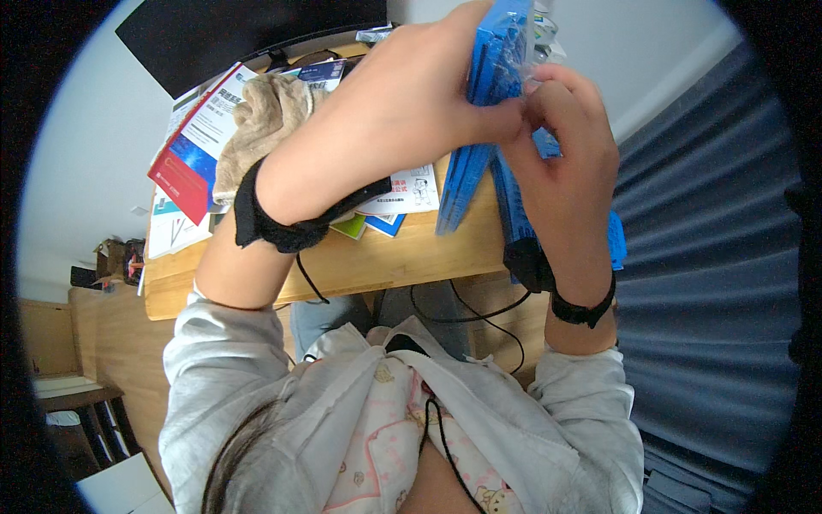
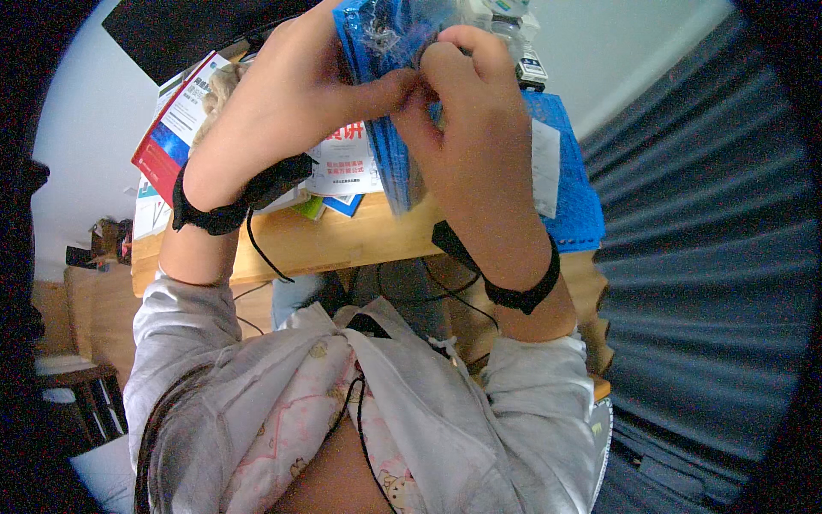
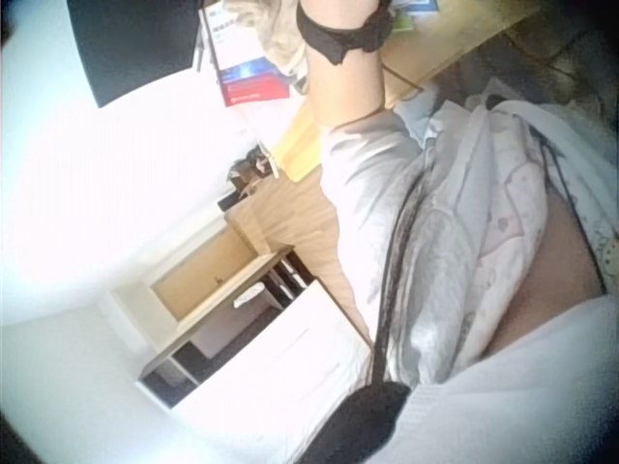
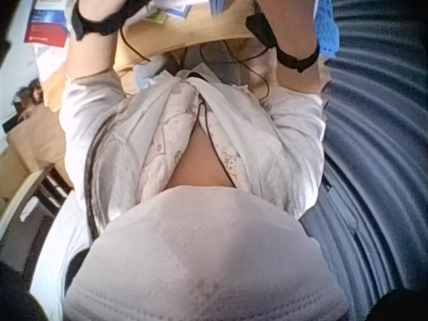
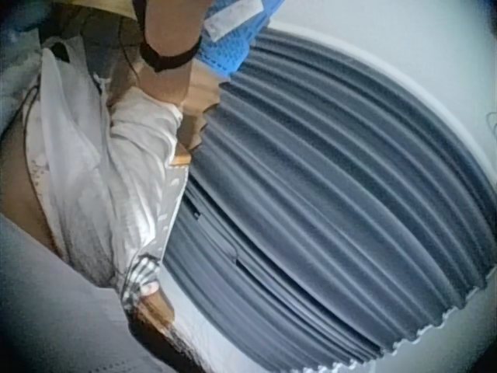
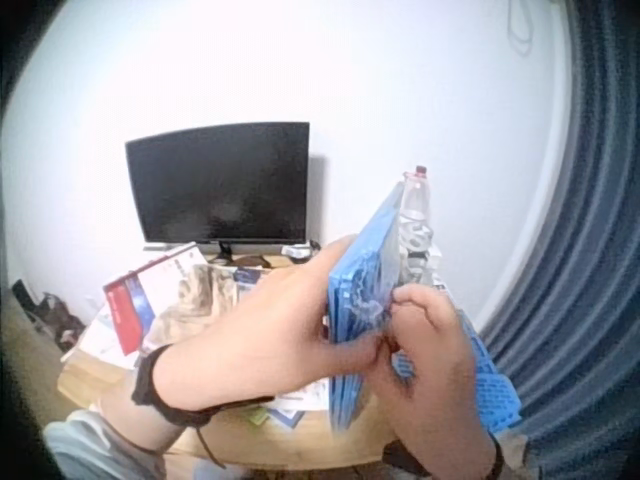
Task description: The person unpacks a blue plastic basket from its packaging, removes the shrink wrap, and assembles the basket by snapping together its side panels and base.
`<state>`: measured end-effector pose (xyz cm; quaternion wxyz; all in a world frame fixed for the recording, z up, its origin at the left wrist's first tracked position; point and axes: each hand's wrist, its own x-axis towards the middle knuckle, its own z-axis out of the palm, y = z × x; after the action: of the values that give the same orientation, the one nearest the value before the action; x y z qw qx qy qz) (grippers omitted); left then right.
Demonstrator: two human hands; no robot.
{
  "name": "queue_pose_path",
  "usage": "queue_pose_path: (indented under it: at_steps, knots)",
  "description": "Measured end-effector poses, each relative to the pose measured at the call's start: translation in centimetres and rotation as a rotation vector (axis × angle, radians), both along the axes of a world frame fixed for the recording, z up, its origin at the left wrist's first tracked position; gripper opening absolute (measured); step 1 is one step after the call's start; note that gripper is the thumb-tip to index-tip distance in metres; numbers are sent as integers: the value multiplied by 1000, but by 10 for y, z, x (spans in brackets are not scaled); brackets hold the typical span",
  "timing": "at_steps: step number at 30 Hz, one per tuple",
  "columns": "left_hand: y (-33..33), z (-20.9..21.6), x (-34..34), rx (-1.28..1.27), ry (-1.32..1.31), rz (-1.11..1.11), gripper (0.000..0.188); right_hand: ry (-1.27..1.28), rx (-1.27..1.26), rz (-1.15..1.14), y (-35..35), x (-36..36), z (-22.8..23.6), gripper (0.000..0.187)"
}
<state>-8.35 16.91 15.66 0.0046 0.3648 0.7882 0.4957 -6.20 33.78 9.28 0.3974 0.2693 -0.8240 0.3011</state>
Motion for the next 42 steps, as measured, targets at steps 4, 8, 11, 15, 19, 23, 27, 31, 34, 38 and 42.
queue_pose_path:
  at_steps: [4,8,11,15,19,23,27,31,34,38,42]
  knots:
    - [-1,-5,3,25,136,5,63,6,17,-45,-2,0,0,18]
    - [0,-3,9,-32,187,77,62,1,60,-53,0,-1,0,17]
    - [-3,8,8,-34,-9,47,60,-9,27,-34,2,-1,-1,17]
    - [0,11,8,-150,-78,144,59,-15,-29,34,5,-5,0,16]
    - [-1,7,7,-54,37,47,58,47,9,-30,3,-6,-1,13]
    - [2,1,16,-32,130,133,60,-3,-24,-188,-7,1,-7,17]
    - [-3,8,15,-25,8,84,61,-80,-5,-235,-16,10,-10,14]
    - [0,-2,16,-38,135,163,60,-134,23,-218,-18,14,-8,14]
    - [3,-5,8,-14,49,135,62,-193,-92,-156,-19,13,-8,16]
    - [1,-8,8,32,7,46,67,-184,-75,-192,-16,13,-8,15]
    - [1,-10,4,34,-21,-12,70,-138,-102,-189,-16,11,-10,14]
